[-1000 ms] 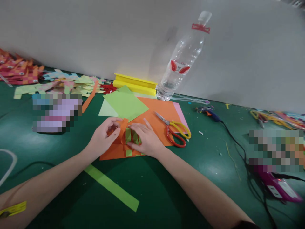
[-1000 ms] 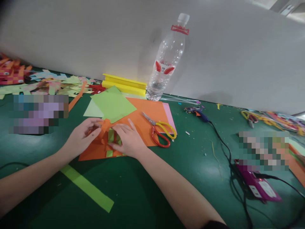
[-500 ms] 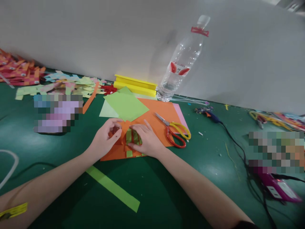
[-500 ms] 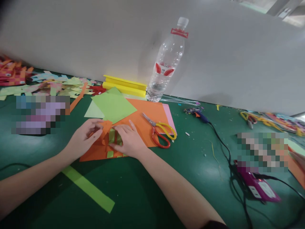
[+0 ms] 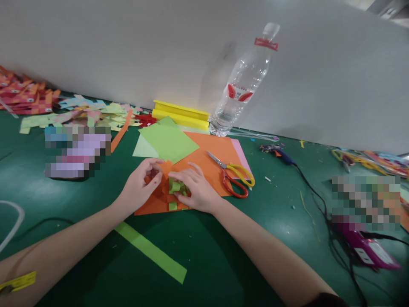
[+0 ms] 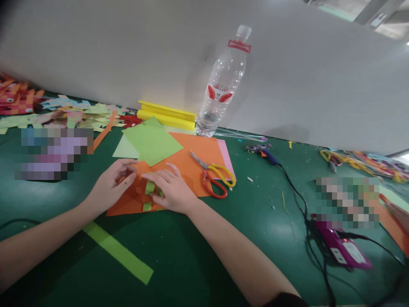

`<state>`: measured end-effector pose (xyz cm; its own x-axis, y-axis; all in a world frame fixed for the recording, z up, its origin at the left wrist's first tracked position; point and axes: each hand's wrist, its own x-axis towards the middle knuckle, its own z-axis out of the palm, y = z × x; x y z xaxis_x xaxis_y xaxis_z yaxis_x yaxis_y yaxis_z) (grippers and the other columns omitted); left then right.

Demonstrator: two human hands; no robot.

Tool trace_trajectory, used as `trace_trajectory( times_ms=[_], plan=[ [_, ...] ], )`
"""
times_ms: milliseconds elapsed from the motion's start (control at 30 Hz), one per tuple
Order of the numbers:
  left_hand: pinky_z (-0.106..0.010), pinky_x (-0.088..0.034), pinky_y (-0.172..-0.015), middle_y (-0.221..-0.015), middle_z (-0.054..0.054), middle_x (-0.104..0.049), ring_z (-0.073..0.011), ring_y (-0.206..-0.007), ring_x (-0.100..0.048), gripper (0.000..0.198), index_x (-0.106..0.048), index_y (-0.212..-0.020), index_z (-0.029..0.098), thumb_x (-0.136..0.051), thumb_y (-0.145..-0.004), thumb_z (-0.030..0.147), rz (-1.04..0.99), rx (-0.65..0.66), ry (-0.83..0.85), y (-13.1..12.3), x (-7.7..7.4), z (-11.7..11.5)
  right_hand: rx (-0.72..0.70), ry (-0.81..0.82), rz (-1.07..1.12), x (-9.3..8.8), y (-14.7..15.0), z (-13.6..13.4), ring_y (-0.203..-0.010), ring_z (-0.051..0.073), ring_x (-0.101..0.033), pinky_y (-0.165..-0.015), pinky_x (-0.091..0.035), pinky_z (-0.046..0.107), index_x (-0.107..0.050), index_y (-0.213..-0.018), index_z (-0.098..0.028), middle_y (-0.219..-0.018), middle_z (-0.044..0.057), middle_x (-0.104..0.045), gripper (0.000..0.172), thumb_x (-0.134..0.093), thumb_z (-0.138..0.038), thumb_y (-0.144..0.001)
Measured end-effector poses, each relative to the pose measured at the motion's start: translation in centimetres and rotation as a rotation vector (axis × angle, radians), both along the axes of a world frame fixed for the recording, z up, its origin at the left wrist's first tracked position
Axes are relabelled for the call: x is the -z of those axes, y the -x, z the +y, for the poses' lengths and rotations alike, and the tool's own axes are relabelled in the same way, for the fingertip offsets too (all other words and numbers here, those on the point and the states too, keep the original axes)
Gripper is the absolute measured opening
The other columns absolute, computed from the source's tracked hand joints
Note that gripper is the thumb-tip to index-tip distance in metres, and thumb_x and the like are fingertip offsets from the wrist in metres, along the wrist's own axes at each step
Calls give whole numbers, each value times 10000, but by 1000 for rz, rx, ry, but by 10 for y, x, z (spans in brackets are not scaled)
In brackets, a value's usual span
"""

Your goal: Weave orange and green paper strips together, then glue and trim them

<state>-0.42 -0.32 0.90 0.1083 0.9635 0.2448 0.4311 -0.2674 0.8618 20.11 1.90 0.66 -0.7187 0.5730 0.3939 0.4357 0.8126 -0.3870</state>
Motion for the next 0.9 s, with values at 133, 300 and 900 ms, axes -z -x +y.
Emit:
trace_trajectory(
  times_ms=[133,300,900],
  plan=[
    [-322,-477,-732,-913,-31,-576,-174,-836,-584,265,-481,-1125,199,-475,-883,309,9,-7,7,1,1,0,17,-33,66,1,1,-1,-921,163,-590,-1084,-224,468,-440,-1264,-257,-985,20,-645,449,-508,-224,-822],
    [-304,-481,-664,-897,-32,-572,-174,-784,-597,268,-485,-1106,194,-479,-878,336,20,-21,17,0,-1,-1,28,-122,180,2,1,-3,-831,155,-570,-994,-329,414,-414,-1287,-234,-854,2,-636,493,-546,-229,-811],
    [-273,-475,-583,-915,-44,-619,-145,-649,-611,307,-487,-1114,183,-484,-872,371,149,18,21,-1,-3,-1,-35,-220,180,9,2,-1,-609,99,-578,-797,-473,309,-402,-1275,-222,-771,-29,-666,446,-466,-110,-848]
  ],
)
